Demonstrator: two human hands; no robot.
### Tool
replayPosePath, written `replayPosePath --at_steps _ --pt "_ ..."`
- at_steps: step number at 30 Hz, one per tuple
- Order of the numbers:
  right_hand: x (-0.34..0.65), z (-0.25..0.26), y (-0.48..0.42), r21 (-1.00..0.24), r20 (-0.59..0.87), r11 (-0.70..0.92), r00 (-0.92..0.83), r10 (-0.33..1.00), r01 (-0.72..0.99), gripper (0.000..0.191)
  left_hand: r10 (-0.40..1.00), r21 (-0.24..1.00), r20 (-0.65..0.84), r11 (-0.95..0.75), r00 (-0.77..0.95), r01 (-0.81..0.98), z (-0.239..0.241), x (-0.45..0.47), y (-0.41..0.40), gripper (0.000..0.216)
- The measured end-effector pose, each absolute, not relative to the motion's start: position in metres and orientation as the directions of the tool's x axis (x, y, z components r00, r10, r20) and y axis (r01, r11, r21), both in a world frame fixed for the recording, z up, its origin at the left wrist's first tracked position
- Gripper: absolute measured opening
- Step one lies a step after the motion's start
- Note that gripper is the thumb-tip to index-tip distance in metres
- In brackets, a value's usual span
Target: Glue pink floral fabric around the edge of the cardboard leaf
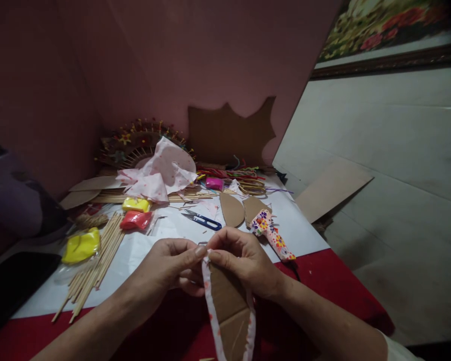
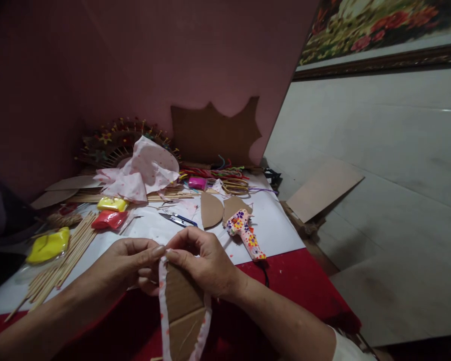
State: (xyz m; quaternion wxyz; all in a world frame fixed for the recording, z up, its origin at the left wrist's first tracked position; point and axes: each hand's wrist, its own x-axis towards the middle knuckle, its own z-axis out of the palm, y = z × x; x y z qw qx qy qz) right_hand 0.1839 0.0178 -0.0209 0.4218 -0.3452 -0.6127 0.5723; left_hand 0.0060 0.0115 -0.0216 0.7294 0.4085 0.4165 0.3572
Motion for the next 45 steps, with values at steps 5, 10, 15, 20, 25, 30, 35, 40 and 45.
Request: replayPosePath --at_steps 5,10,15,20,25,30,35,40,45 --pt "0.183 -0.028 0.021 -0.989 0.102 0.047 -0.409 0.907 -0.143 0.026 0.821 0.895 -0.369 0.440 0.436 -0.073 -0.020 0.001 0.015 0.028" --pt "0.181 -0.030 0.021 -0.987 0.075 0.012 -0.390 0.918 -0.160 0.032 0.809 0.910 -0.367 0.414 0.459 -0.001 -0.018 0.001 0.016 0.029" --pt "0.183 -0.029 0.026 -0.995 0.033 -0.005 -0.379 0.925 -0.100 0.044 0.845 0.915 -0.358 0.403 0.396 -0.033 -0.019 0.003 0.018 0.031" --pt "0.190 -0.026 0.029 -0.988 -0.104 -0.142 -0.443 0.890 -0.053 0.051 0.927 0.929 -0.289 0.332 0.239 -0.164 -0.020 0.002 0.025 0.025" --pt "0.194 -0.021 0.027 -0.948 -0.179 -0.281 -0.485 0.856 -0.147 0.041 0.883 0.872 -0.311 0.412 0.351 -0.265 -0.015 -0.003 0.025 0.017" --pt "0.202 -0.015 0.030 -0.975 -0.183 -0.221 -0.517 0.836 -0.013 0.034 0.796 0.784 -0.385 0.549 0.468 -0.290 -0.009 -0.008 0.020 0.012" --pt "0.205 -0.012 0.032 -0.985 -0.159 -0.174 -0.537 0.828 0.024 0.032 0.783 0.774 -0.357 0.553 0.510 -0.307 -0.009 -0.008 0.019 0.012" --pt "0.205 -0.011 0.032 -0.984 -0.146 -0.177 -0.545 0.825 -0.004 0.033 0.778 0.734 -0.343 0.571 0.527 -0.366 -0.010 -0.004 0.019 0.013" --pt "0.206 -0.012 0.033 -0.983 -0.146 -0.184 -0.573 0.807 -0.009 0.032 0.763 0.743 -0.343 0.577 0.548 -0.338 -0.014 -0.002 0.019 0.019"
